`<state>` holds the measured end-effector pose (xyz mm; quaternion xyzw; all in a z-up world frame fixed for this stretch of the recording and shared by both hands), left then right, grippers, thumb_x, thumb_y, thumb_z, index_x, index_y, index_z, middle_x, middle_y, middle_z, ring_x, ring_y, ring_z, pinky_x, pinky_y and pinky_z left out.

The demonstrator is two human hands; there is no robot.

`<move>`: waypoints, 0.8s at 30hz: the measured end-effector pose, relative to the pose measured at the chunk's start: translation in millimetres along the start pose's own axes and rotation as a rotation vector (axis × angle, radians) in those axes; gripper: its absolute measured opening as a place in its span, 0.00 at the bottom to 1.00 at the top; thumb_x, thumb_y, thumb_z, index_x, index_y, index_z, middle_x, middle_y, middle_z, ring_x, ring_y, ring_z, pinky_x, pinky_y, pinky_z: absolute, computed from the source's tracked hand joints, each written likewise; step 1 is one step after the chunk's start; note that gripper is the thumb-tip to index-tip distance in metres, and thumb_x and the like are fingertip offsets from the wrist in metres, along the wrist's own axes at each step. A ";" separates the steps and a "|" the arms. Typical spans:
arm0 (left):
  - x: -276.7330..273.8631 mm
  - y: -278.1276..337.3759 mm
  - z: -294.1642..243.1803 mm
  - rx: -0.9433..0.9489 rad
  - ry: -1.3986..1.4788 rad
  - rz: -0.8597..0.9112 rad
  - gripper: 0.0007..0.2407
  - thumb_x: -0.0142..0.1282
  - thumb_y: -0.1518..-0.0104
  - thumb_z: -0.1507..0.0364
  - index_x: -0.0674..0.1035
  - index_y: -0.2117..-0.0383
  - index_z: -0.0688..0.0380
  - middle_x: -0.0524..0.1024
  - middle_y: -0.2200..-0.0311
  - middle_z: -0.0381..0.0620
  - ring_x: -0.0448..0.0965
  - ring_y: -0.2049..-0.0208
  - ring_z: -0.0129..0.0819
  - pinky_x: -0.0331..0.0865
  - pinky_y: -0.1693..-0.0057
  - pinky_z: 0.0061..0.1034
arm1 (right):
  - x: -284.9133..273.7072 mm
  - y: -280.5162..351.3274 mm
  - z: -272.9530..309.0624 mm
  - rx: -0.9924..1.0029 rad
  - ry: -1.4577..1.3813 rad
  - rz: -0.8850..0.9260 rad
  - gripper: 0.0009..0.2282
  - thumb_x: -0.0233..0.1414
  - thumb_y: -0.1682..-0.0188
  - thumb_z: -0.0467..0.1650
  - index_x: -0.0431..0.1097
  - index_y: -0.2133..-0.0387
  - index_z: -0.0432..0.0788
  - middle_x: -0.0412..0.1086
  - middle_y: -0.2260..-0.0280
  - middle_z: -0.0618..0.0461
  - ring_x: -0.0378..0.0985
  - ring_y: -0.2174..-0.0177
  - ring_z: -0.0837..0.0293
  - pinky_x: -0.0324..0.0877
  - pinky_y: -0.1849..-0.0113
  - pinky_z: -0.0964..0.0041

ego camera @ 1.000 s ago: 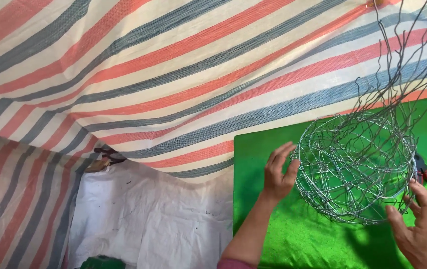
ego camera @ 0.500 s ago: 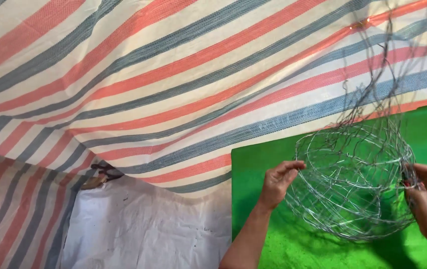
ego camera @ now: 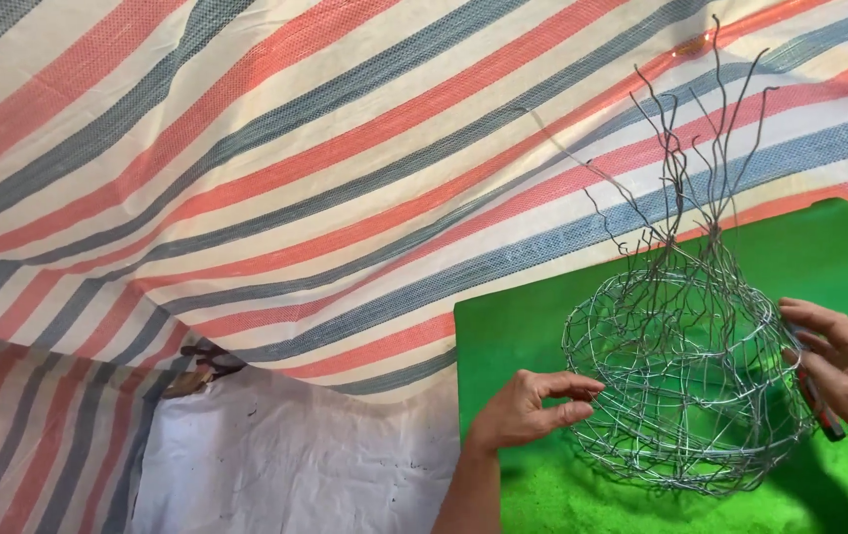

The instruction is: Finalizing the construction of a wire cage by twisting and weaving metal wires by hand and with pliers.

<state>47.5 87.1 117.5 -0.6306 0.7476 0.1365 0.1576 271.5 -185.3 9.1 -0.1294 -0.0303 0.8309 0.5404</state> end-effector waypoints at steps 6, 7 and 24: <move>-30.8 -23.4 -21.4 0.126 -0.058 -0.267 0.20 0.57 0.39 0.60 0.75 0.42 0.51 0.81 0.53 0.52 0.84 0.52 0.39 0.80 0.43 0.34 | -14.5 -7.4 3.2 0.210 -0.264 0.042 0.31 0.42 0.58 0.09 0.55 0.37 0.31 0.57 0.33 0.37 0.60 0.36 0.40 0.55 0.36 0.41; -32.8 -30.1 -29.9 0.129 -0.058 -0.270 0.20 0.57 0.39 0.60 0.75 0.42 0.51 0.81 0.53 0.52 0.84 0.52 0.39 0.80 0.43 0.34 | -13.9 -6.2 14.9 0.205 -0.262 0.044 0.31 0.42 0.58 0.09 0.55 0.37 0.31 0.57 0.33 0.37 0.60 0.36 0.40 0.55 0.36 0.41; -28.7 -141.4 -92.3 0.478 0.118 -0.108 0.61 0.65 0.61 0.56 0.19 0.32 0.43 0.38 0.27 0.71 0.40 0.25 0.57 0.41 0.24 0.48 | 81.8 4.9 172.0 -0.535 0.599 -0.031 0.50 0.59 0.64 0.44 0.42 0.29 0.35 0.52 0.33 0.29 0.55 0.36 0.37 0.55 0.38 0.40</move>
Point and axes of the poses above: each hand's wrist, its own y-axis away from the middle knuckle, its own x-axis out of the palm, z = x × y, the point moved 8 cm from there along -y, towards the middle knuckle
